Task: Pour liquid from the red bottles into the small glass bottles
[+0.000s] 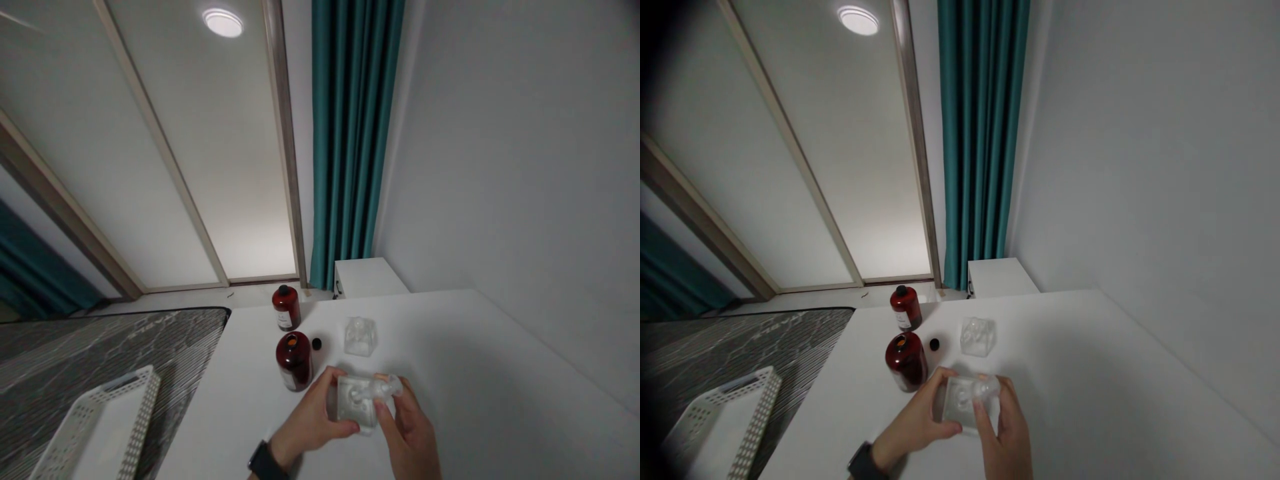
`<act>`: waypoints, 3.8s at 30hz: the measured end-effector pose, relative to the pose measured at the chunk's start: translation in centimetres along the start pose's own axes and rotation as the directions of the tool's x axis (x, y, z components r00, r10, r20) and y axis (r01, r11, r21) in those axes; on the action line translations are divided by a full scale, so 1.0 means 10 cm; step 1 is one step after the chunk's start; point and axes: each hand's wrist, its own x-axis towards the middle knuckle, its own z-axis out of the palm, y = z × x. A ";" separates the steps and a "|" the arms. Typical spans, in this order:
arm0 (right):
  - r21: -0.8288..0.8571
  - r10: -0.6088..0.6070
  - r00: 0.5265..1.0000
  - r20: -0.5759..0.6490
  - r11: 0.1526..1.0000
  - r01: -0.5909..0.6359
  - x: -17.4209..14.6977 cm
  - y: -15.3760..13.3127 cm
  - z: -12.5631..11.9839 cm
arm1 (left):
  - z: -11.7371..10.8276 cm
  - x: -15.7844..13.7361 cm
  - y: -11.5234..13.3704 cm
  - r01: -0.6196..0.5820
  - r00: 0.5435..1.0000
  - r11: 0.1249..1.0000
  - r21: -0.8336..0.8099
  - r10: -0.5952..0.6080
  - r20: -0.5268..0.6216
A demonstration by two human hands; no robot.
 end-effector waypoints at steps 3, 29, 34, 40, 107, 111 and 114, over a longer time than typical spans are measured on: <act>0.008 0.012 1.000 -0.017 1.000 -0.012 -0.01 0.01 0.01 | 0.01 0.00 -0.01 0.002 1.000 1.000 -0.005 -0.002 0.000; 0.338 0.186 0.957 -0.225 0.936 -0.102 0.27 0.03 -0.38 | 0.00 0.01 -0.01 -0.016 1.000 1.000 0.020 0.016 0.019; 0.426 0.307 0.928 -0.212 0.884 -0.195 0.52 0.23 -0.59 | 0.00 0.03 -0.04 -0.024 0.999 0.999 0.039 0.023 0.030; 0.002 0.201 0.964 -0.174 0.979 -0.204 0.78 0.55 -0.77 | -0.01 0.03 -0.07 -0.025 0.999 0.998 0.055 0.023 0.039; -0.455 0.044 0.915 0.402 0.876 0.158 0.12 0.40 -0.11 | -0.48 -0.15 -0.30 -0.127 0.831 0.978 0.164 0.195 -0.521; -0.421 0.056 0.923 0.380 0.899 0.119 0.15 0.39 -0.11 | -0.48 -0.22 -0.21 -0.124 0.848 0.976 0.176 0.197 -0.493; -0.351 0.087 0.924 0.373 0.935 0.054 0.17 0.34 -0.11 | -0.48 -0.27 -0.13 -0.134 0.859 0.974 0.182 0.206 -0.469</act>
